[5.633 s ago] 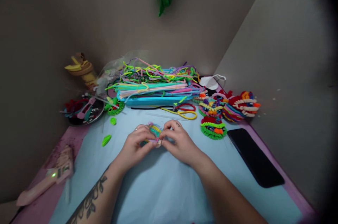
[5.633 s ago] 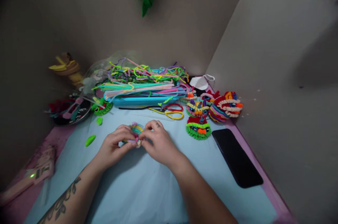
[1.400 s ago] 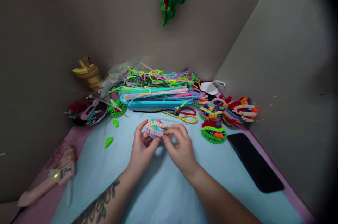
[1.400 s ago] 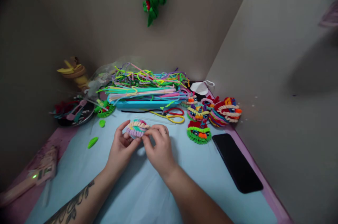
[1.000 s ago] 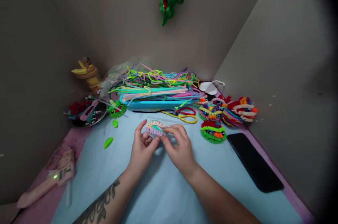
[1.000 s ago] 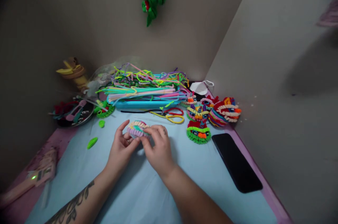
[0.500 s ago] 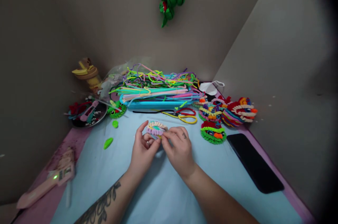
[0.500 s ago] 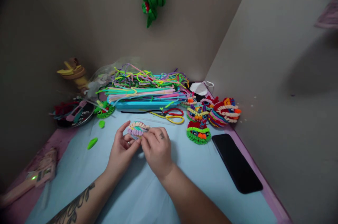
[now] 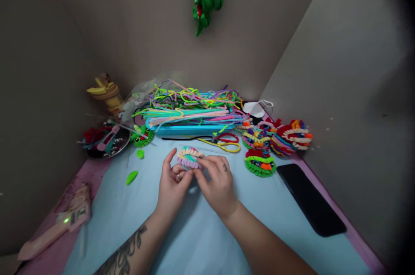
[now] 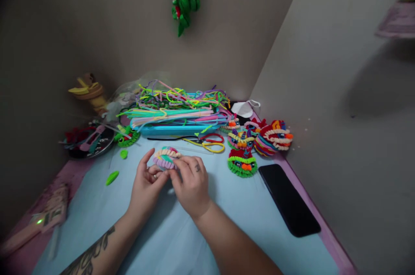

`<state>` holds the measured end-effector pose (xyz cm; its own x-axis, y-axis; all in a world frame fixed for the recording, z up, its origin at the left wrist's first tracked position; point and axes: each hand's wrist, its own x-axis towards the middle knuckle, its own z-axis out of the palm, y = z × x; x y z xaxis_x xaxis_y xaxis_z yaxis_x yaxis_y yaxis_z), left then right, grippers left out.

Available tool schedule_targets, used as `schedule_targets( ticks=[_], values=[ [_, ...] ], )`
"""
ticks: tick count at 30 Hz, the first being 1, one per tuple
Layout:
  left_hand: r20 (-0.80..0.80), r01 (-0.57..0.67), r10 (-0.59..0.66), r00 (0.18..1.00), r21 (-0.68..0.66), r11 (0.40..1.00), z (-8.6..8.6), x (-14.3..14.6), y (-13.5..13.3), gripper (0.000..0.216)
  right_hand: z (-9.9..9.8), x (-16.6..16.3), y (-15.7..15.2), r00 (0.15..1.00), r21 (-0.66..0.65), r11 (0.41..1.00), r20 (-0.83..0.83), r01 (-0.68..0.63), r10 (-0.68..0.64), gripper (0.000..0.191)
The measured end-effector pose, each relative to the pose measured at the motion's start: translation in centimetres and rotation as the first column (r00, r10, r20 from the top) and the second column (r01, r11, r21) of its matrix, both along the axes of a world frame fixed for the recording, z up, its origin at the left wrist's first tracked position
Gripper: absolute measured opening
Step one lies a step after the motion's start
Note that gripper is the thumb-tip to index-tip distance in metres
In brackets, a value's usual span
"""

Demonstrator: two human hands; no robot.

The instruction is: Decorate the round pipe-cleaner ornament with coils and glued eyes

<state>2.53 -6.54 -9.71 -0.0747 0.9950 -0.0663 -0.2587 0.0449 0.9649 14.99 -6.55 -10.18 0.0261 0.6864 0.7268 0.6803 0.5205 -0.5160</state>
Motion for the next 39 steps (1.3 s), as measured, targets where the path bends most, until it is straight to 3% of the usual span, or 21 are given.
schedule_targets(
  ticks=[14,21,26,30,33,35,37,39],
  values=[
    [0.013,-0.021,0.021,1.000,-0.012,1.000,0.1,0.3,-0.3,0.076,-0.1,0.0,0.0,0.998,0.105,0.994,0.047,-0.037,0.032,0.015],
    [0.030,-0.014,0.015,0.999,-0.014,1.000,-0.2,0.2,0.0,0.076,0.0,0.0,-0.1,0.999,0.073,0.997,0.023,-0.025,0.023,0.021],
    [0.012,-0.011,0.011,1.000,-0.010,1.000,-0.3,0.4,-0.1,0.079,0.2,-0.1,0.0,0.999,0.069,0.996,0.007,-0.051,0.051,0.013],
    [0.080,0.004,-0.001,0.997,-0.033,0.999,-0.5,0.3,0.0,0.081,0.3,-0.1,0.1,0.996,0.060,0.995,-0.031,-0.081,0.083,0.018],
    [0.235,0.028,-0.007,0.972,-0.084,0.996,-0.6,0.0,0.5,0.083,0.2,0.1,0.1,0.984,-0.016,0.995,-0.155,-0.095,0.091,0.035],
    [0.334,0.061,-0.015,0.942,-0.125,0.990,-0.7,-0.2,0.9,0.080,-0.2,0.4,0.4,0.940,-0.130,0.989,-0.341,-0.067,0.018,0.041],
    [0.390,0.084,-0.016,0.920,-0.158,0.984,-0.6,-0.4,1.3,0.075,-0.6,0.7,0.8,0.826,-0.278,0.955,-0.558,-0.101,-0.075,0.039],
    [0.406,0.090,-0.011,0.914,-0.176,0.980,-0.5,-0.4,1.4,0.071,-0.9,0.8,1.3,0.657,-0.374,0.887,-0.745,-0.269,-0.115,0.038]
  ],
)
